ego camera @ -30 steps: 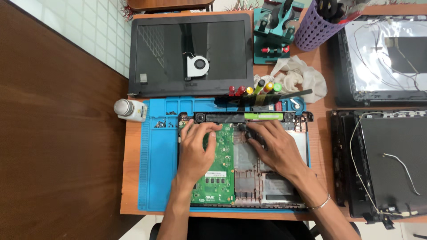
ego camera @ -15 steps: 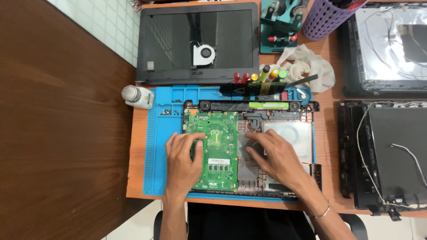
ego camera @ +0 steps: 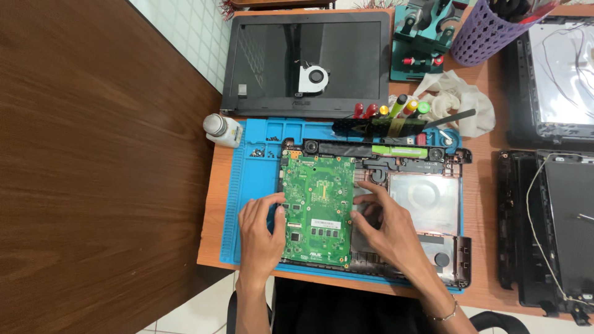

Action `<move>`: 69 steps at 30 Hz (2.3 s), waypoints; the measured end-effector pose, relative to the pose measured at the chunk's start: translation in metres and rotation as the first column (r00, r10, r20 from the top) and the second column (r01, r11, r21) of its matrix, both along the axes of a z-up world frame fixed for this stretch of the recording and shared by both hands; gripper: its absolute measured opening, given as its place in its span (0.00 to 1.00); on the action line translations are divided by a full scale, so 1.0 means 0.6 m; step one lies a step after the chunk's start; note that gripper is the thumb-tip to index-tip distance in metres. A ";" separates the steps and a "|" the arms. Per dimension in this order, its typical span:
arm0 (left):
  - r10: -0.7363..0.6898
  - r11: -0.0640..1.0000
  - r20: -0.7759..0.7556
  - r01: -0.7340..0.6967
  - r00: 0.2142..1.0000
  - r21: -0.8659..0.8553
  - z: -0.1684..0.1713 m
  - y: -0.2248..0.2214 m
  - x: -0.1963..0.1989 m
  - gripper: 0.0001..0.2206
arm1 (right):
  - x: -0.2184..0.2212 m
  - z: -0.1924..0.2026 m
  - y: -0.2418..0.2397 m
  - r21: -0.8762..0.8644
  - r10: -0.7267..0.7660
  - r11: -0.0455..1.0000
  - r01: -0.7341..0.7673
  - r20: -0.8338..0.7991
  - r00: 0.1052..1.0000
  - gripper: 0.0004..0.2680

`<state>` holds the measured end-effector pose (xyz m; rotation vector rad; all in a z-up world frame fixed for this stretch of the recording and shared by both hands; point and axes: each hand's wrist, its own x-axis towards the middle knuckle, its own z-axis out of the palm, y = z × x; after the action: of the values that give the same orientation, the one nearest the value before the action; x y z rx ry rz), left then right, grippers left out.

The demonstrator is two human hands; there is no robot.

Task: The person removes a cooling fan and internal battery from a laptop chassis and then handles a separate laptop screen assembly by hand.

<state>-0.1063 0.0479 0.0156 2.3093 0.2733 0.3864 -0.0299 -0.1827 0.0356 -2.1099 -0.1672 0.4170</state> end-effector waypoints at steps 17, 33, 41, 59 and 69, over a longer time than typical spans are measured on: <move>0.014 1.000 0.015 -0.014 1.000 -0.019 -0.024 0.002 0.005 0.06 | -0.013 -0.019 0.015 0.021 -0.067 0.998 0.066 0.077 0.995 0.22; 0.057 0.961 -0.059 -0.071 0.997 -0.269 -0.003 0.010 0.001 0.10 | 0.008 -0.014 0.016 0.104 -0.047 0.993 0.056 -0.085 0.995 0.25; 0.017 0.884 0.018 -0.007 1.000 -0.468 -0.028 0.024 -0.002 0.10 | 0.017 -0.009 0.020 0.091 -0.077 0.991 0.095 -0.181 0.980 0.24; 0.020 0.873 0.048 0.006 0.999 -0.488 -0.038 0.029 -0.006 0.06 | 0.016 -0.035 0.023 0.158 -0.074 0.983 0.092 -0.116 0.991 0.22; 0.021 0.886 0.034 -0.003 0.999 -0.463 -0.033 0.029 -0.006 0.06 | 0.019 -0.030 0.023 0.123 -0.066 0.989 0.077 -0.088 0.994 0.23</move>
<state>-0.1096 0.0650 -0.0040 1.8276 0.3227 0.3289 -0.0185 -0.1690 0.0178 -1.9641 -0.0669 0.4400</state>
